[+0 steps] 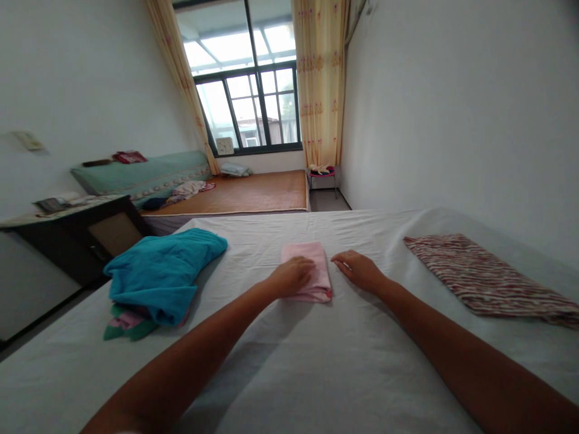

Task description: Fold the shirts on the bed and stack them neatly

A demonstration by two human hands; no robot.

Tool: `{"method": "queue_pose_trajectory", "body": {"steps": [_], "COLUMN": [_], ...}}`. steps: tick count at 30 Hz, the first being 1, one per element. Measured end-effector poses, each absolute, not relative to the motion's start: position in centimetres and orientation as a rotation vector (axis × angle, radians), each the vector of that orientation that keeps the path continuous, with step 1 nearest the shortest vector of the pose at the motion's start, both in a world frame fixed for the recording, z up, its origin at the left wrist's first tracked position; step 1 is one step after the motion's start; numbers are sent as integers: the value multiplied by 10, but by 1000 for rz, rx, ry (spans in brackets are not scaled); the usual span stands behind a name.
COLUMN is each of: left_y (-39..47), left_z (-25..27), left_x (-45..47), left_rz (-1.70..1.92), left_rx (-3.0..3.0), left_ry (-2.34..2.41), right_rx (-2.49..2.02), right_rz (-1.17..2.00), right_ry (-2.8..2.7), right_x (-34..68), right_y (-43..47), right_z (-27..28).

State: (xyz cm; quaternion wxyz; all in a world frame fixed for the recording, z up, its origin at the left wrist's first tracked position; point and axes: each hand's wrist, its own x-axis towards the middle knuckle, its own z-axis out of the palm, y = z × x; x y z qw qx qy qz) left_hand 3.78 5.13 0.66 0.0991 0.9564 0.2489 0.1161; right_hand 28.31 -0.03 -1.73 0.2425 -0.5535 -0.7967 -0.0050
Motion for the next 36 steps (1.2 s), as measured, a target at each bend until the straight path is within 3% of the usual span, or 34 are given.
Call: {"method": "queue_pose_trajectory", "body": {"steps": [5, 15, 22, 25, 29, 36], "left_y": [20, 20, 20, 19, 20, 19], "left_z": [-27, -22, -30, -29, -27, -31], "left_x": [7, -4, -8, -8, -8, -8], "left_rz": [290, 391, 395, 420, 434, 404], "left_rx": [2976, 2961, 2922, 2918, 2931, 2957], "left_ry": [596, 359, 383, 376, 325, 392], "right_rx": [-1339, -1026, -1619, -1425, -1180, -1747], "right_rz": [-20, 195, 20, -30, 240, 90], "right_ry": [-2216, -2548, -2337, -2295, -2468, -2197], "right_x": [267, 210, 224, 202, 167, 196], "right_y": [-5, 26, 79, 79, 77, 94], "right_z": [-20, -25, -26, -17, -23, -37]}}
